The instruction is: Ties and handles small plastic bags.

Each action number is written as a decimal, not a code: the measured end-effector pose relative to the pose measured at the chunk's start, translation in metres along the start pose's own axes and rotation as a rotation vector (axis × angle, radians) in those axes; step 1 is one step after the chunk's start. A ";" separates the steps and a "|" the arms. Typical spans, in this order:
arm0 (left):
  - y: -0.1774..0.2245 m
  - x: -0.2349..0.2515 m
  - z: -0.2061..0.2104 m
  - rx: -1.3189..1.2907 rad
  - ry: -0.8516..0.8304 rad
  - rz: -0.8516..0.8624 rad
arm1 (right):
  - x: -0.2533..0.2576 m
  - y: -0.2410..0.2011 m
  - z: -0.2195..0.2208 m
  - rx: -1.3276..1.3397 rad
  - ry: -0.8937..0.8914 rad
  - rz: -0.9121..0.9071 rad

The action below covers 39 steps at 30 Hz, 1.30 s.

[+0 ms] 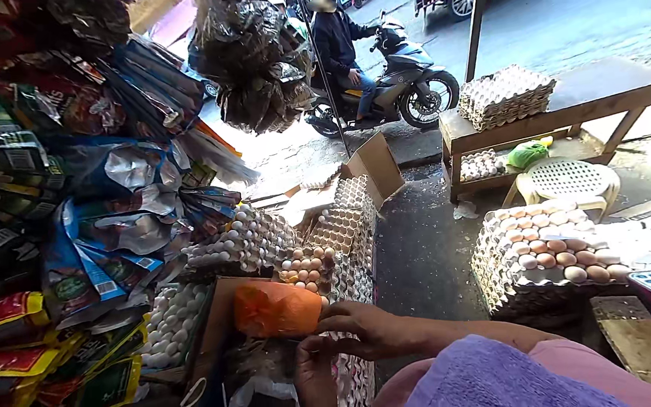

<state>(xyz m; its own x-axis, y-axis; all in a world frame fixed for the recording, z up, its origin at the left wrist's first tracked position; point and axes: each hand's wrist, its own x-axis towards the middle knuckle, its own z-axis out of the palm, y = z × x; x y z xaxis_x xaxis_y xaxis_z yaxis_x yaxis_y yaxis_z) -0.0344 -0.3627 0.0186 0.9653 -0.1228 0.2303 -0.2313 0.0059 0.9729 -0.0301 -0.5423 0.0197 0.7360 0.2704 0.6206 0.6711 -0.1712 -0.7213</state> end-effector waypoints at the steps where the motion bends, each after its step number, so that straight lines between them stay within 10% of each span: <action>1: 0.001 -0.001 0.002 0.021 -0.018 0.004 | 0.002 -0.002 -0.002 -0.031 -0.032 -0.007; 22: -0.003 -0.023 -0.021 0.171 -0.069 -0.026 | 0.025 0.004 -0.018 -0.168 0.116 -0.031; 30: -0.005 -0.021 -0.027 0.201 -0.265 -0.084 | 0.022 0.008 0.010 -0.183 -0.229 0.000; 39: -0.022 -0.031 -0.041 0.213 -0.323 -0.113 | 0.012 0.015 -0.008 -0.008 0.124 0.042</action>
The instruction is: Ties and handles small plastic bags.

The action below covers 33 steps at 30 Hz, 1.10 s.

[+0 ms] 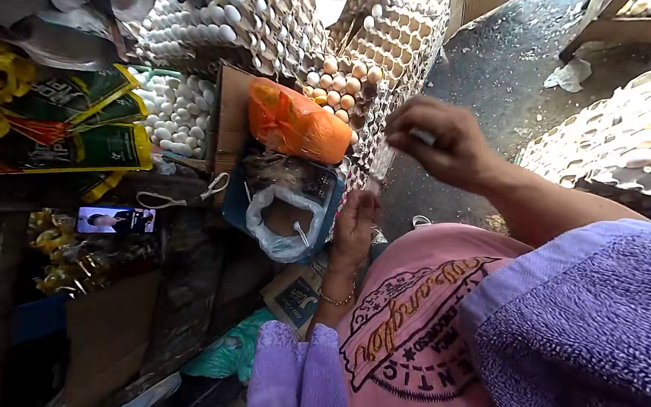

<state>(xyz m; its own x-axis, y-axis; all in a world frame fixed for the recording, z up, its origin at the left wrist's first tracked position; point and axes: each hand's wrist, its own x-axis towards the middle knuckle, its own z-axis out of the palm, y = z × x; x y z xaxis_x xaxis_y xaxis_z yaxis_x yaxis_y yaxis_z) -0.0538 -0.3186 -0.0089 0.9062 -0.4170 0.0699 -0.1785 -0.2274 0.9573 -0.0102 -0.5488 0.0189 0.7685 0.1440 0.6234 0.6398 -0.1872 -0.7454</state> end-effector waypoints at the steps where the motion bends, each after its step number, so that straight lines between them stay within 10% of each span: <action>1: -0.004 -0.005 -0.005 0.027 -0.013 -0.021 | 0.004 0.000 -0.009 -0.017 0.049 0.004; 7: -0.014 -0.015 -0.020 0.101 -0.085 -0.206 | 0.006 0.001 -0.015 -0.083 -0.087 0.042; 12: 0.000 0.010 0.004 -0.016 0.070 -0.013 | -0.003 0.001 0.009 -0.072 -0.177 0.047; 22: 0.006 0.020 0.020 -0.148 0.221 0.051 | -0.006 -0.010 -0.015 -0.011 0.054 0.094; 33: 0.003 0.017 0.015 -0.151 0.218 0.100 | -0.011 -0.020 -0.015 -0.177 -0.335 0.040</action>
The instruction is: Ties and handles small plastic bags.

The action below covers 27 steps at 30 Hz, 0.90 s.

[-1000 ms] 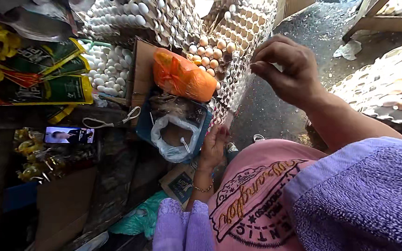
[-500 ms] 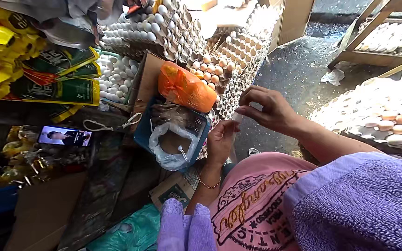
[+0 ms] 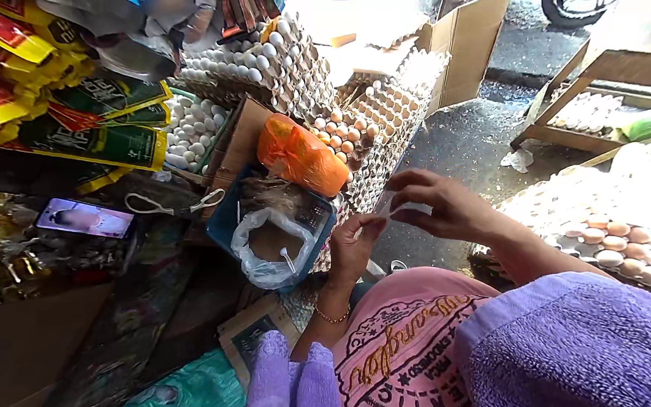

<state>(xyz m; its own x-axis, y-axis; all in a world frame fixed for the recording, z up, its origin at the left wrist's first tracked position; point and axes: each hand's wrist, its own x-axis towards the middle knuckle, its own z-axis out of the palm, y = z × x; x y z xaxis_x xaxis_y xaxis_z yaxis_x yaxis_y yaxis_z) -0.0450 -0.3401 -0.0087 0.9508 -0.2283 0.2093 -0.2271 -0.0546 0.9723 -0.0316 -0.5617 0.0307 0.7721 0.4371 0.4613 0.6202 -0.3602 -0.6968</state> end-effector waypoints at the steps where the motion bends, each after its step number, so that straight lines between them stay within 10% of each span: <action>1: 0.000 0.000 -0.001 -0.001 0.002 0.002 | 0.001 0.000 -0.001 -0.007 -0.033 0.006; 15: 0.008 0.010 -0.003 0.111 -0.072 0.100 | 0.021 -0.016 -0.014 -0.190 -0.033 -0.029; 27: 0.059 0.047 0.010 0.296 0.069 0.667 | 0.024 -0.071 -0.069 -0.424 0.151 -0.424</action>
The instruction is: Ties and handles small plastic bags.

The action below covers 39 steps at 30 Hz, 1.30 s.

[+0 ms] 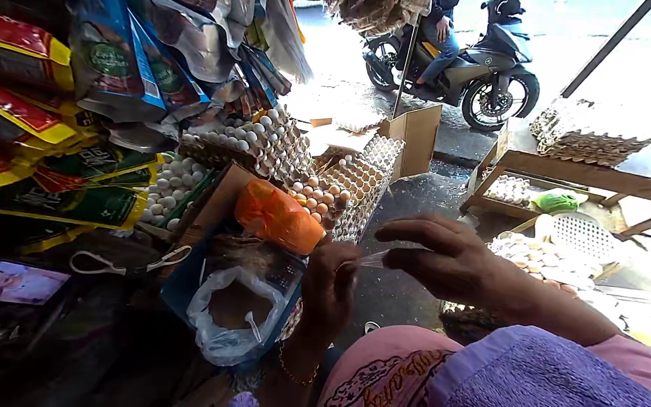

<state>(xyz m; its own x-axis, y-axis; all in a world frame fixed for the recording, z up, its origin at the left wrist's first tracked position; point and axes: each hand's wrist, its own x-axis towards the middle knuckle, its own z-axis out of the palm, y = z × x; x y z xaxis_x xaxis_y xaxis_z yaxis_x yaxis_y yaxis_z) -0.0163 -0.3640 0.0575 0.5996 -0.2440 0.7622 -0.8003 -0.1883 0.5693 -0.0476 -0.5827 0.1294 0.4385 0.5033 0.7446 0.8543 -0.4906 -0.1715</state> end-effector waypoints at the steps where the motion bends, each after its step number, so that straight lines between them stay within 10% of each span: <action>1: 0.004 0.004 -0.002 -0.007 -0.020 0.013 | 0.004 -0.003 -0.006 -0.010 0.012 -0.026; 18: 0.040 -0.008 -0.072 -0.137 -0.163 0.131 | 0.039 -0.041 0.009 0.258 -0.132 -0.270; 24: 0.010 -0.099 -0.111 0.002 -0.010 -0.269 | 0.059 0.001 0.102 0.416 -0.142 0.001; 28: -0.002 -0.144 -0.157 0.234 0.187 -0.499 | 0.039 -0.005 0.207 0.373 -0.496 0.298; 34: -0.014 -0.181 -0.206 0.377 0.330 -0.682 | 0.023 -0.045 0.311 0.408 -1.019 0.140; 39: -0.036 -0.204 -0.221 0.425 0.074 -1.029 | 0.031 -0.056 0.347 0.318 -1.185 0.006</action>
<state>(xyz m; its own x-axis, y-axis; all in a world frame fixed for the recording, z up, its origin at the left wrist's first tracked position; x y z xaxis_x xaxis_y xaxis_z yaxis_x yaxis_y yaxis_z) -0.1111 -0.0967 -0.0506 0.9627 0.2701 0.0122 0.1530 -0.5816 0.7990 0.0150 -0.2933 -0.0620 0.2835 0.9185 -0.2755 0.8085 -0.3835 -0.4464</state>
